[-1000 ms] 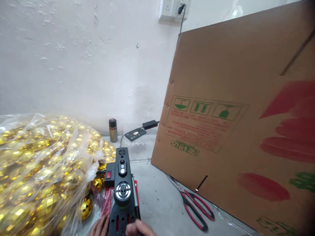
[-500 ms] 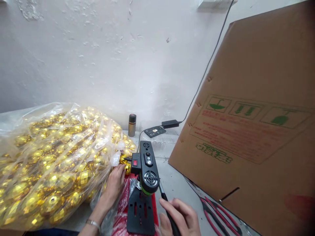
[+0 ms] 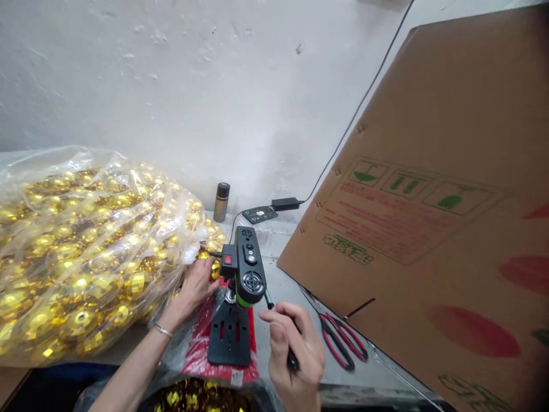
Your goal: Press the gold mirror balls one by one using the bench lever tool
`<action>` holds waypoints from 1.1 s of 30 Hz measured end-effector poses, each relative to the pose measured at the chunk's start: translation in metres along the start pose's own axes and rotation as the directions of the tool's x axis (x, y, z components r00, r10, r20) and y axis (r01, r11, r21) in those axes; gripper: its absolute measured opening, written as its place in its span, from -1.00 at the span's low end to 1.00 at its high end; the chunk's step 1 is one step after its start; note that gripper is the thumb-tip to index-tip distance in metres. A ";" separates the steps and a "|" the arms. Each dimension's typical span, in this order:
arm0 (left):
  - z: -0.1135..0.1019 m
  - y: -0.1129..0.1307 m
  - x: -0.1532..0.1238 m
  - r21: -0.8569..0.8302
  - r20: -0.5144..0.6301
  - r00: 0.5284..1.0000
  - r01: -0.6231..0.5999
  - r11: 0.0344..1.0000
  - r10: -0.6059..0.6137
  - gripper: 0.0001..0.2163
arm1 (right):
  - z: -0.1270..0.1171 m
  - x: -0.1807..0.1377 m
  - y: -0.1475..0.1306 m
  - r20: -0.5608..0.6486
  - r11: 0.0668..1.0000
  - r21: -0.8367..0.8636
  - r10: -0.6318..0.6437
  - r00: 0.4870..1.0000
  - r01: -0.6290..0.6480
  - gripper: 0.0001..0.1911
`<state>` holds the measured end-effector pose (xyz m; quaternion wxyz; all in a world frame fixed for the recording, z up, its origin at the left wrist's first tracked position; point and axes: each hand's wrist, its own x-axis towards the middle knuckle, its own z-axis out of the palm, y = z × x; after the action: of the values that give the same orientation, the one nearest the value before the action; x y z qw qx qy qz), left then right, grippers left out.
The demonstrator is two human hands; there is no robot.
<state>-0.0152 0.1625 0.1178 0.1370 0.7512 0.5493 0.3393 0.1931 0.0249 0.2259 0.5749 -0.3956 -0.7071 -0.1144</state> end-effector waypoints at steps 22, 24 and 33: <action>0.056 0.021 -0.116 -0.447 0.044 0.956 0.278 0.850 -0.290 -0.54 | 0.015 -0.001 -0.007 -0.001 0.986 0.146 0.087 0.996 -0.086 -0.70; 0.059 0.019 -0.116 -0.433 0.022 0.962 0.253 0.865 -0.271 -0.53 | 0.016 -0.002 -0.007 -0.003 0.986 0.146 0.079 0.997 -0.077 -0.70; 0.060 0.005 -0.125 -0.634 0.071 0.946 0.288 0.718 -0.318 -0.49 | 0.015 0.003 -0.007 0.008 0.982 0.148 0.119 0.993 -0.119 -0.69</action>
<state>0.0070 0.0562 0.0321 0.4247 0.5525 0.5199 0.4941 0.1770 0.0310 0.2259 0.6089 -0.3931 -0.6885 -0.0270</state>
